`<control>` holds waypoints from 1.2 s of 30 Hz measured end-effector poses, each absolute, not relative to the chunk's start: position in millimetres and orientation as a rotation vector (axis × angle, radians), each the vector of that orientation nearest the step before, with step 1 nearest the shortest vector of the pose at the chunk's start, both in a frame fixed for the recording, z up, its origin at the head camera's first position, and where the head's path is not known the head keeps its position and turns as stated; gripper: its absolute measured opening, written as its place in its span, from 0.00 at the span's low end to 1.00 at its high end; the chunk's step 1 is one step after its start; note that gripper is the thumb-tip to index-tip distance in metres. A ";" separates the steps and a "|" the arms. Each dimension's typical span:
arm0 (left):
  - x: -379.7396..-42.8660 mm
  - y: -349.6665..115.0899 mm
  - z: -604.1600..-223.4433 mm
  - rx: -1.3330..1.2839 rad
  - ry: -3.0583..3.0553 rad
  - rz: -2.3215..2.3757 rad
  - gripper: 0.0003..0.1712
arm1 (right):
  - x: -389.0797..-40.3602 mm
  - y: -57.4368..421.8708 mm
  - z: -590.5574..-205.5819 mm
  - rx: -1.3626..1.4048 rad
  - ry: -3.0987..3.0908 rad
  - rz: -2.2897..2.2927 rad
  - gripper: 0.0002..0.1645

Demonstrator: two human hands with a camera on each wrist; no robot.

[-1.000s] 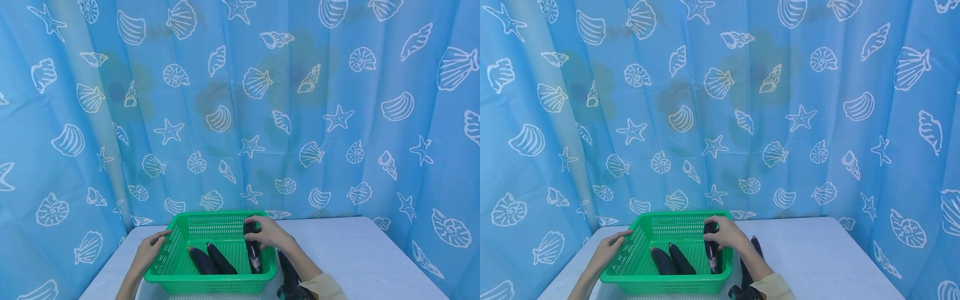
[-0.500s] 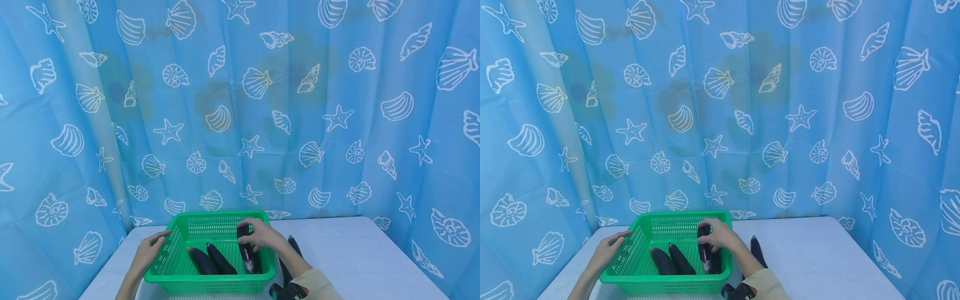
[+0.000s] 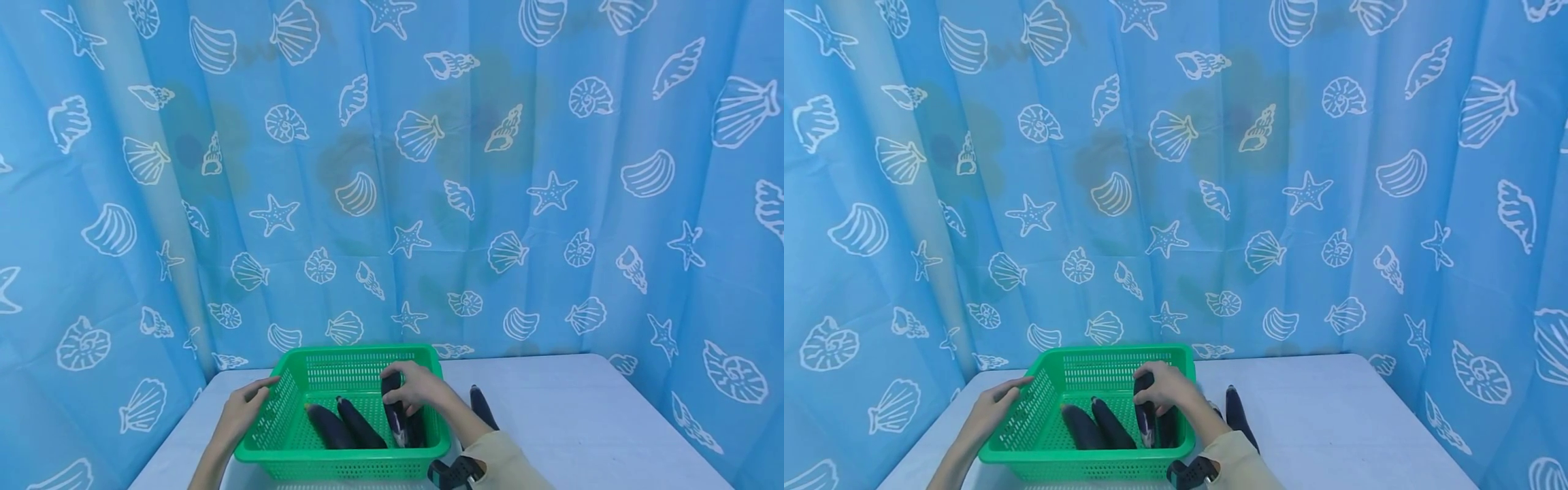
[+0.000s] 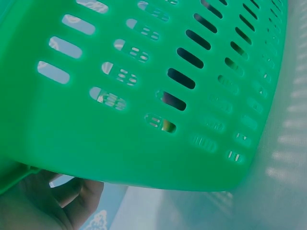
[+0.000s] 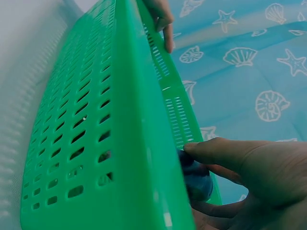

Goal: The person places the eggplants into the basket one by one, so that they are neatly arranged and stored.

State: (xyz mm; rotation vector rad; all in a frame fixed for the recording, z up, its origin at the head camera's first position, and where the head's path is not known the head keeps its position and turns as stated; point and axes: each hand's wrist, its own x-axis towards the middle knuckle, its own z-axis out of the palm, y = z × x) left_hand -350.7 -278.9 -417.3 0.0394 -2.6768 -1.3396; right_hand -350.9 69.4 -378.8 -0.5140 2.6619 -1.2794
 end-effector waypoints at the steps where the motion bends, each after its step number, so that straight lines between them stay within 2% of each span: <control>1: -350.5 -278.7 -417.3 0.039 -2.675 -1.344 0.24 | -351.4 68.6 -379.1 -0.505 2.663 -1.276 0.26; 36: -349.3 -279.6 -417.6 0.007 -2.688 -1.326 0.24 | -357.8 50.2 -390.7 -0.307 2.615 -1.274 0.26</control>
